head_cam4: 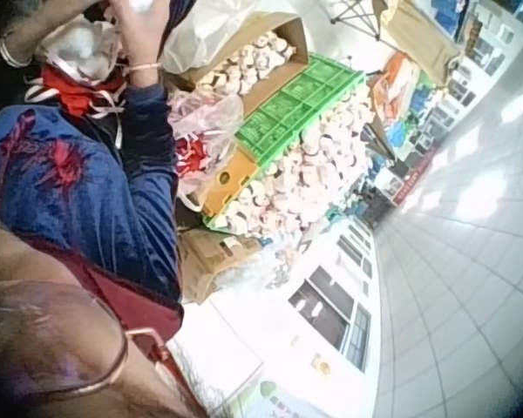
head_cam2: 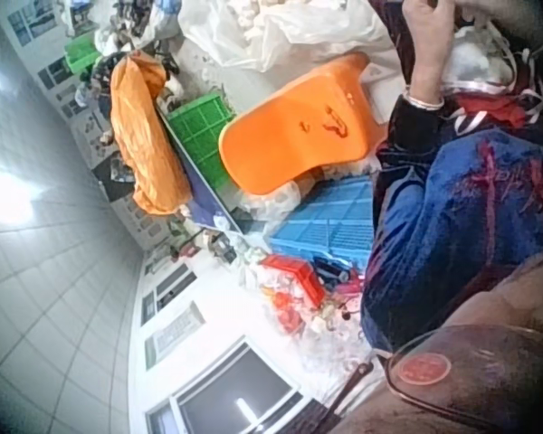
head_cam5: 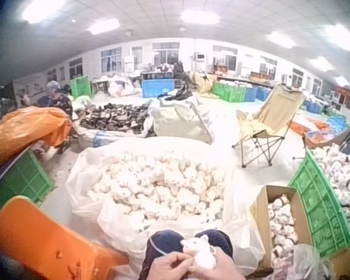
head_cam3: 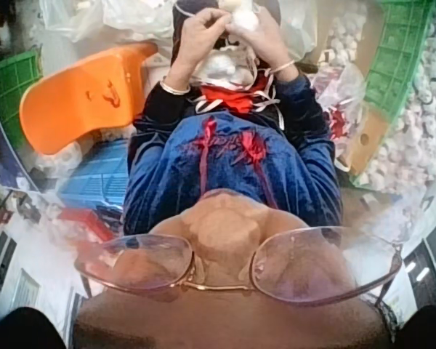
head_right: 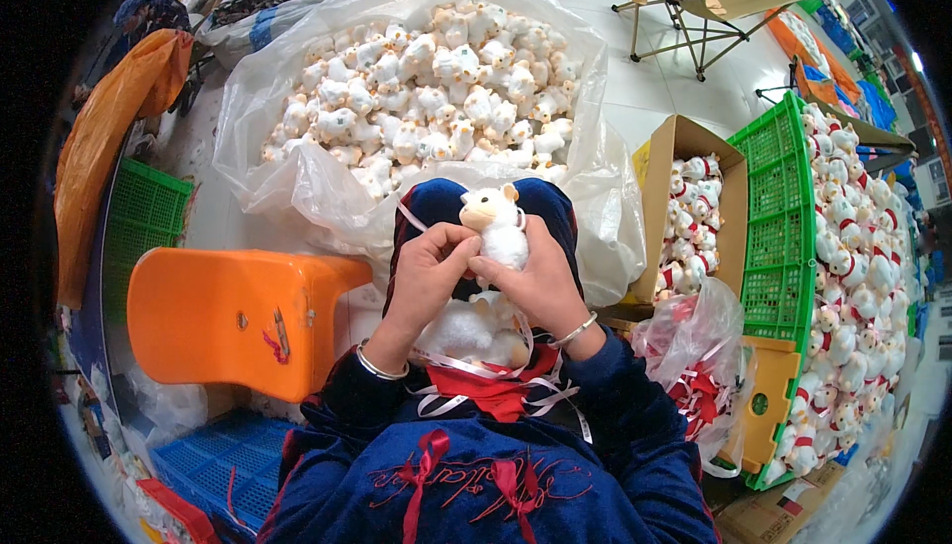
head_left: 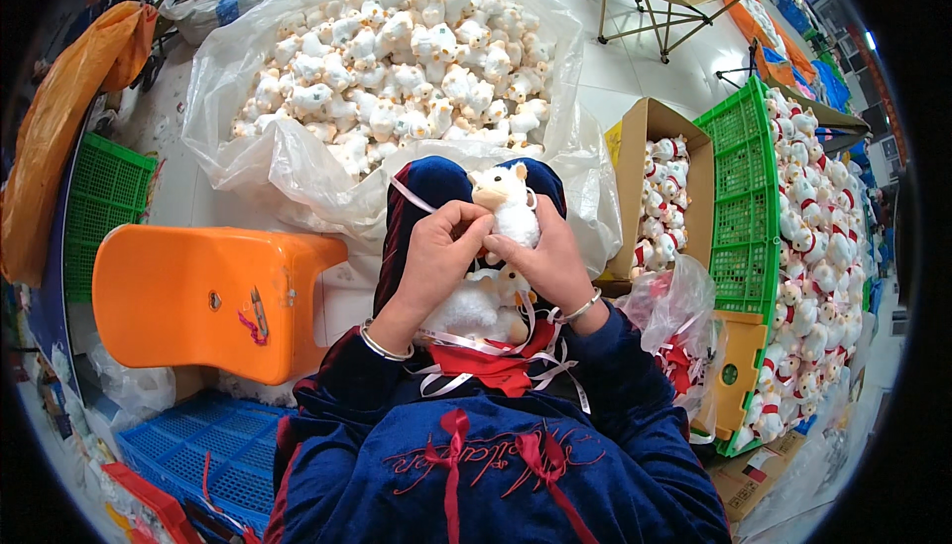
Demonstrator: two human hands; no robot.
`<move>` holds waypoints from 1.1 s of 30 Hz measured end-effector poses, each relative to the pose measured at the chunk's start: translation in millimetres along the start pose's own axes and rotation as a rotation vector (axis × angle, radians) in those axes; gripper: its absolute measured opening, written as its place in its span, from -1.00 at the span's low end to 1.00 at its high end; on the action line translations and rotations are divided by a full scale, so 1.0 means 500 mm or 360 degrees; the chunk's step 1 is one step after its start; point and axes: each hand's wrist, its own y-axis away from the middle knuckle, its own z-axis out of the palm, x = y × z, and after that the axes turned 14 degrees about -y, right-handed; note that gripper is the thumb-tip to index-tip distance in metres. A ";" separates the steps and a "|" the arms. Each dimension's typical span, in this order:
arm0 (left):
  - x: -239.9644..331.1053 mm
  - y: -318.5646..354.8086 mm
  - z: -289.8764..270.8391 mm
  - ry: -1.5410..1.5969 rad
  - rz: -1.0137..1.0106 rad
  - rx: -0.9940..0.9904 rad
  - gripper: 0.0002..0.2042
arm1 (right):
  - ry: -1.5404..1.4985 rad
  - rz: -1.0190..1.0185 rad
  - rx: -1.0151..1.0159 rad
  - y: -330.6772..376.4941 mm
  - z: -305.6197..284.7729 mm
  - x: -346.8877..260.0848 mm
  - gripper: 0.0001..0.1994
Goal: The person sits on the floor and ties red ribbons around the necks of small white plush toys. They pick up each toy, wrap the ribbon, and tie a bow, then place the finished toy aside.
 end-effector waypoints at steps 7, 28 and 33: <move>-0.025 -0.007 -0.032 0.0088 -0.0085 -0.0105 -0.75 | -0.0982 0.0277 -0.0095 -0.004 -0.031 -0.008 -0.42; 0.046 0.025 -0.020 -0.0289 0.0329 -0.0198 -0.82 | -0.0762 -0.0006 -0.0700 0.001 -0.027 -0.042 -0.09; 0.058 0.028 -0.014 -0.0687 0.0585 0.0153 -0.81 | -0.0698 0.0024 -0.0780 0.004 -0.016 -0.043 -0.08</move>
